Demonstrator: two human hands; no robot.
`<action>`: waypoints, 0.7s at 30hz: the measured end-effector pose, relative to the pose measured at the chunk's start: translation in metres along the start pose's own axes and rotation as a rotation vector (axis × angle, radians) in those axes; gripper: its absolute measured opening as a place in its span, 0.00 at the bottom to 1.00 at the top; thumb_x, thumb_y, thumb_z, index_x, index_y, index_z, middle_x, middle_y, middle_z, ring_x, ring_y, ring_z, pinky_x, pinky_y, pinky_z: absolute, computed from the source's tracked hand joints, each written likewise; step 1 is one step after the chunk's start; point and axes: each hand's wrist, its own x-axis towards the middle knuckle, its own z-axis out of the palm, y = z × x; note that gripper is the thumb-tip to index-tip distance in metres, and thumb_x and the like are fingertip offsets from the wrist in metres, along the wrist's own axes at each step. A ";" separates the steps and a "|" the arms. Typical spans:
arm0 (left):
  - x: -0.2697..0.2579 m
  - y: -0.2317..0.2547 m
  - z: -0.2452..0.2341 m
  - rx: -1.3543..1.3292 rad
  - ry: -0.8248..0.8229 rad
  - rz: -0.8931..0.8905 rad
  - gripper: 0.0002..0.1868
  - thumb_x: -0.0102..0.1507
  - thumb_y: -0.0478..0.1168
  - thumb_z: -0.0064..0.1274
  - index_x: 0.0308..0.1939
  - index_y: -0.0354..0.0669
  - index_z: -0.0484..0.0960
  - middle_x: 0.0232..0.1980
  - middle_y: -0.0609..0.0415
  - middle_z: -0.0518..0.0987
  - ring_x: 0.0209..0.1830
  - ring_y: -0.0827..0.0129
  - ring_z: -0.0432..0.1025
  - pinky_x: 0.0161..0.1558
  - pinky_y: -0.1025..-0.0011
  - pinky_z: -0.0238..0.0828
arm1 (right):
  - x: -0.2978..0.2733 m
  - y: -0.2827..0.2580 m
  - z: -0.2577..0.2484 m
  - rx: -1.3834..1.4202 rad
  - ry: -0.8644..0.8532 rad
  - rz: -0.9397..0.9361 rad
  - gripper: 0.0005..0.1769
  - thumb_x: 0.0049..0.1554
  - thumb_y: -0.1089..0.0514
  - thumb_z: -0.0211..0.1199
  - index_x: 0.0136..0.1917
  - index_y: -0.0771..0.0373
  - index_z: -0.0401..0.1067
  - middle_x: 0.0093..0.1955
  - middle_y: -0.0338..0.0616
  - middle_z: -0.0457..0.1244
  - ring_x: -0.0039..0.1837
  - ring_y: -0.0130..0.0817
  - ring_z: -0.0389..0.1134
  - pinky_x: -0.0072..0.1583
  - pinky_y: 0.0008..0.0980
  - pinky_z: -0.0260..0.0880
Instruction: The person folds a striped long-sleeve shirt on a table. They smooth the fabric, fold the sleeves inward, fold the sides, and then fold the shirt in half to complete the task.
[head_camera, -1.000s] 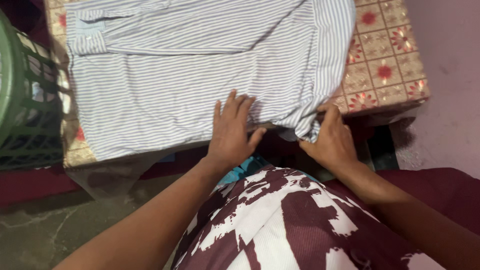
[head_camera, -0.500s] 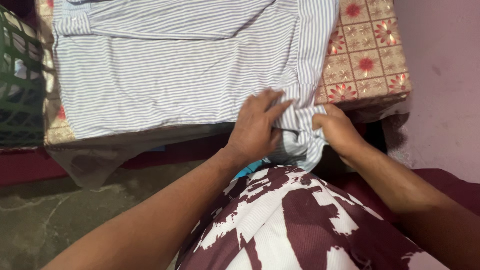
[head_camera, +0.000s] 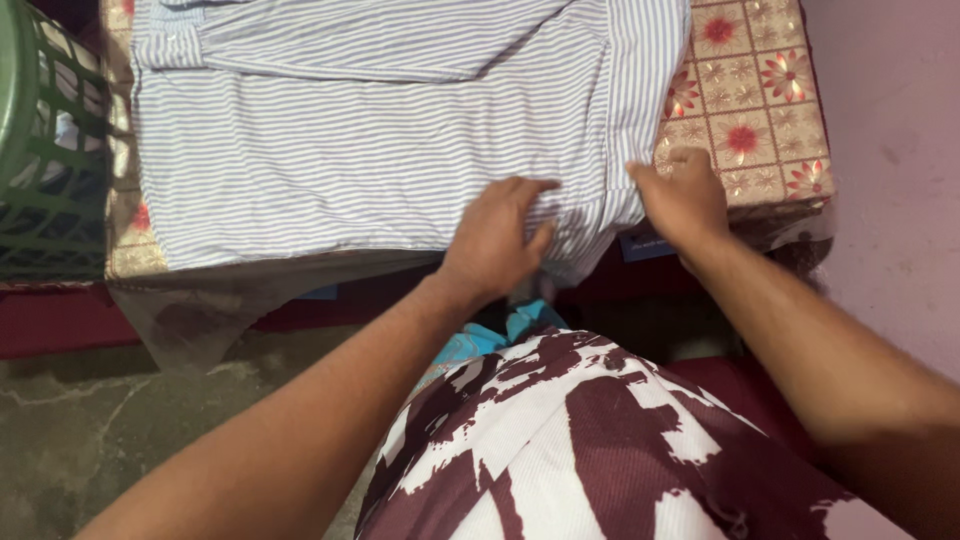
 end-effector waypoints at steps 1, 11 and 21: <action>0.005 -0.008 -0.001 0.031 0.063 0.015 0.26 0.63 0.43 0.58 0.65 0.46 0.76 0.63 0.46 0.77 0.67 0.52 0.68 0.71 0.56 0.61 | 0.014 -0.001 0.005 0.014 0.032 -0.034 0.33 0.56 0.42 0.72 0.60 0.71 0.67 0.53 0.60 0.66 0.57 0.50 0.68 0.57 0.44 0.67; 0.018 -0.089 -0.005 0.384 -0.120 -0.117 0.40 0.68 0.58 0.45 0.80 0.57 0.47 0.84 0.49 0.42 0.84 0.52 0.35 0.76 0.41 0.27 | 0.056 0.004 -0.002 0.176 -0.085 0.364 0.16 0.55 0.49 0.72 0.40 0.65 0.75 0.37 0.45 0.68 0.34 0.32 0.65 0.36 0.38 0.66; 0.035 -0.069 -0.012 0.381 -0.122 -0.211 0.40 0.68 0.61 0.47 0.79 0.54 0.52 0.84 0.48 0.46 0.85 0.55 0.35 0.80 0.43 0.27 | 0.057 -0.029 -0.002 0.010 0.140 0.171 0.19 0.54 0.47 0.71 0.47 0.64 0.71 0.43 0.50 0.68 0.44 0.42 0.72 0.45 0.42 0.72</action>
